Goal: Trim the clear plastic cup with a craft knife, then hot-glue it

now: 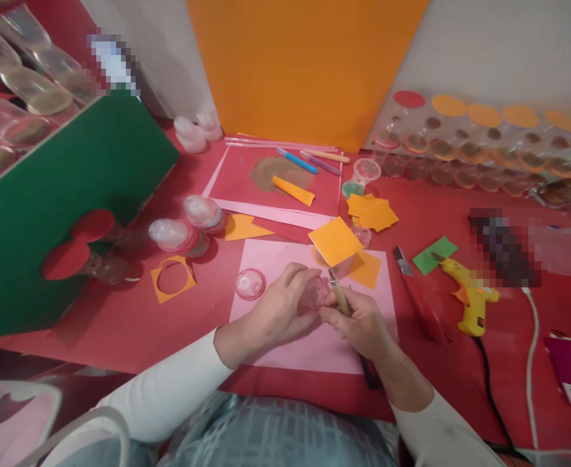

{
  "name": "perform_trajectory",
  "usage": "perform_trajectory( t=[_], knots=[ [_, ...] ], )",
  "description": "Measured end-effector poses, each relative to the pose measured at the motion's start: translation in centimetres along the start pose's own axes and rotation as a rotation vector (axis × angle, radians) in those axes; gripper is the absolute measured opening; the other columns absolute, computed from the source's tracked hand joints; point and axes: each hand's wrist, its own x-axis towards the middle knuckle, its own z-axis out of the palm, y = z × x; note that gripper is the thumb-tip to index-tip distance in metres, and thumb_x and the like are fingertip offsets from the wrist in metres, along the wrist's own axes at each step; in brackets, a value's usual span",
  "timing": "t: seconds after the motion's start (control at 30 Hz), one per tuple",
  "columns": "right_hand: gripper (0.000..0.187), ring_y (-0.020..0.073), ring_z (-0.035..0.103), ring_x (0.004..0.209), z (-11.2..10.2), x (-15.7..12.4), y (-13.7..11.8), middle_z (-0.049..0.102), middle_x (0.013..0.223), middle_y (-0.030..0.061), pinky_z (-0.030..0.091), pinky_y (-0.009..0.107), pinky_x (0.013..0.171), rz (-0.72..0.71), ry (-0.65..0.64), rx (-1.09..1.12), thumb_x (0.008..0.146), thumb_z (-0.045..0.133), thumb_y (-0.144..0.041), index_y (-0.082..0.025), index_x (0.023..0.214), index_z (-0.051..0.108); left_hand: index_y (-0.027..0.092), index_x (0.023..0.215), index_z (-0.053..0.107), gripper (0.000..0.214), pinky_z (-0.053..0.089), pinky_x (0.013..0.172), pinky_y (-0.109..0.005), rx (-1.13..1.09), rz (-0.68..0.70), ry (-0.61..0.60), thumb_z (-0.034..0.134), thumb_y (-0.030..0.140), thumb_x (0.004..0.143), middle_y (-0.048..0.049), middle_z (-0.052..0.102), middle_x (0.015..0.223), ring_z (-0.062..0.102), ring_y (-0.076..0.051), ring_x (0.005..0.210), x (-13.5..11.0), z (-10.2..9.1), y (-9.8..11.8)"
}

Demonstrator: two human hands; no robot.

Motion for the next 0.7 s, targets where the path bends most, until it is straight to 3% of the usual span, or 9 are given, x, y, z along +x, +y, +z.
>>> perform_trajectory(
  t=[0.33, 0.57, 0.7],
  knots=[
    [0.012, 0.0055, 0.035, 0.034, -0.23, -0.11, 0.18, 0.048, 0.046, -0.0081, 0.03, 0.018, 0.034, -0.043, -0.056, -0.006, 0.078, 0.058, -0.028, -0.021, 0.068, 0.056, 0.019, 0.114, 0.051, 0.052, 0.058, 0.077, -0.034, -0.048, -0.108, -0.009, 0.076, 0.024, 0.068, -0.0076, 0.057, 0.105, 0.064, -0.02, 0.092, 0.2, -0.02, 0.16],
    [0.011, 0.0061, 0.036, 0.036, -0.25, -0.2, 0.16, 0.05, 0.051, -0.0071, 0.032, 0.019, 0.035, -0.074, 0.004, -0.028, 0.081, 0.053, -0.029, -0.021, 0.074, 0.058, 0.021, 0.116, 0.054, 0.058, 0.058, 0.081, -0.037, -0.013, -0.181, -0.024, 0.08, 0.035, 0.067, -0.0076, 0.059, 0.106, 0.064, -0.022, 0.097, 0.56, -0.61, 0.56],
    [0.008, 0.0081, 0.042, 0.043, -0.14, -0.09, -0.44, 0.05, 0.052, -0.0066, 0.039, 0.02, 0.043, -0.13, 0.106, -0.119, 0.076, 0.056, -0.026, -0.021, 0.071, 0.058, 0.02, 0.114, 0.055, 0.057, 0.058, 0.081, -0.038, 0.009, -0.191, -0.019, 0.081, 0.038, 0.066, -0.0072, 0.059, 0.104, 0.064, -0.023, 0.096, 0.63, -0.75, 0.56]
  ],
)
